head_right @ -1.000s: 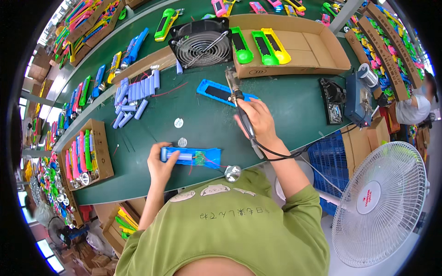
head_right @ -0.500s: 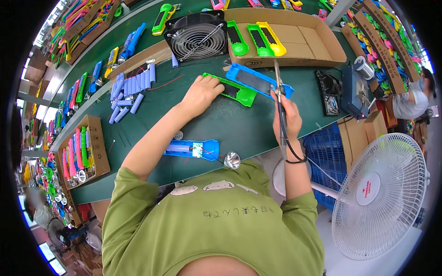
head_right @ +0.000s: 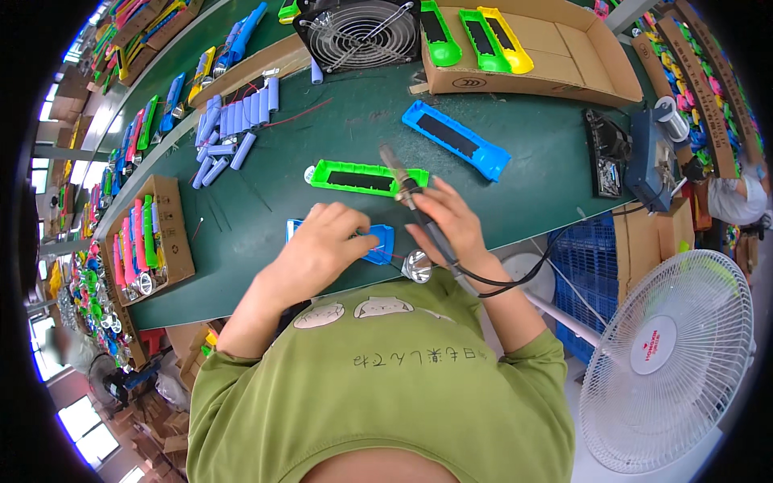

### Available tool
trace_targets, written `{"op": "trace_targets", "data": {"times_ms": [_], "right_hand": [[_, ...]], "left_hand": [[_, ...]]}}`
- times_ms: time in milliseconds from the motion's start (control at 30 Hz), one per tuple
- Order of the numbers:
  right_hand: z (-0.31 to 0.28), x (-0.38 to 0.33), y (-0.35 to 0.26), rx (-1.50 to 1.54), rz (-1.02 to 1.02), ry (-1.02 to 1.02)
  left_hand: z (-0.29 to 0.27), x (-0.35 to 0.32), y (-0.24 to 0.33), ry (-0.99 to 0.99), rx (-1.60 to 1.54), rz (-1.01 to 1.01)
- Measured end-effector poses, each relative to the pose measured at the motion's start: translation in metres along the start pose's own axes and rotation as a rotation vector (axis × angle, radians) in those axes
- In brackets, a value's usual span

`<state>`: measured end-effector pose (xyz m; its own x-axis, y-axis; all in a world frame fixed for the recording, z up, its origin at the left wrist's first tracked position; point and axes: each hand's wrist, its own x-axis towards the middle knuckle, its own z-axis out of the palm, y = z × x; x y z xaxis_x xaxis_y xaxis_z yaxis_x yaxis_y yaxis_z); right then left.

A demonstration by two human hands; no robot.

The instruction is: The person solders internal wires to circuit boards within portable flashlight housings using a soldering iron and solder wire, with pliers to manipulate the wires and a cooling fan to dissipate heat.

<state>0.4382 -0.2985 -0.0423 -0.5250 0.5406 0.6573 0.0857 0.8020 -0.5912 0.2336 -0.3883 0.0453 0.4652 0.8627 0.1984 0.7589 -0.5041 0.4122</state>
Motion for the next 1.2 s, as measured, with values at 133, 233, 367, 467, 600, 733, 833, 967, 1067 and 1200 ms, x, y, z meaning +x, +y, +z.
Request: {"op": "trace_targets", "data": {"times_ms": [133,233,367,467,600,733,833,967,1067,1200], "right_hand": [[0.011,-0.002,0.001,0.000,0.024,-0.108],[0.011,-0.005,0.002,-0.004,0.032,-0.126],[0.011,0.001,-0.002,-0.029,0.050,-0.168],[0.009,-0.001,-0.005,-0.079,0.104,-0.216],[0.013,-0.007,0.000,-0.041,0.183,-0.175],[0.008,-0.004,-0.004,0.033,0.212,-0.210],[0.000,-0.006,-0.012,0.188,0.263,-0.263],[-0.005,-0.015,-0.012,0.238,0.121,-0.232],[-0.007,-0.010,-0.017,0.101,-0.019,-0.193],[-0.004,0.000,-0.034,0.026,0.039,-0.099]], "left_hand": [[0.023,-0.004,-0.006,-0.074,0.029,-0.057],[0.027,-0.009,-0.018,-0.036,-0.255,-0.150],[0.014,-0.013,-0.023,-0.149,-0.780,-0.513],[0.029,-0.022,-0.045,-0.049,-0.886,-0.119],[0.022,-0.021,-0.061,-0.277,-1.229,0.042],[0.033,-0.037,-0.056,0.117,-1.676,-0.163],[0.031,-0.034,-0.023,0.525,-1.278,-0.604],[0.026,-0.038,-0.014,0.579,0.008,-0.346],[0.015,-0.032,-0.021,0.446,0.218,-0.316],[0.009,-0.031,-0.040,0.173,0.245,-0.314]]}}
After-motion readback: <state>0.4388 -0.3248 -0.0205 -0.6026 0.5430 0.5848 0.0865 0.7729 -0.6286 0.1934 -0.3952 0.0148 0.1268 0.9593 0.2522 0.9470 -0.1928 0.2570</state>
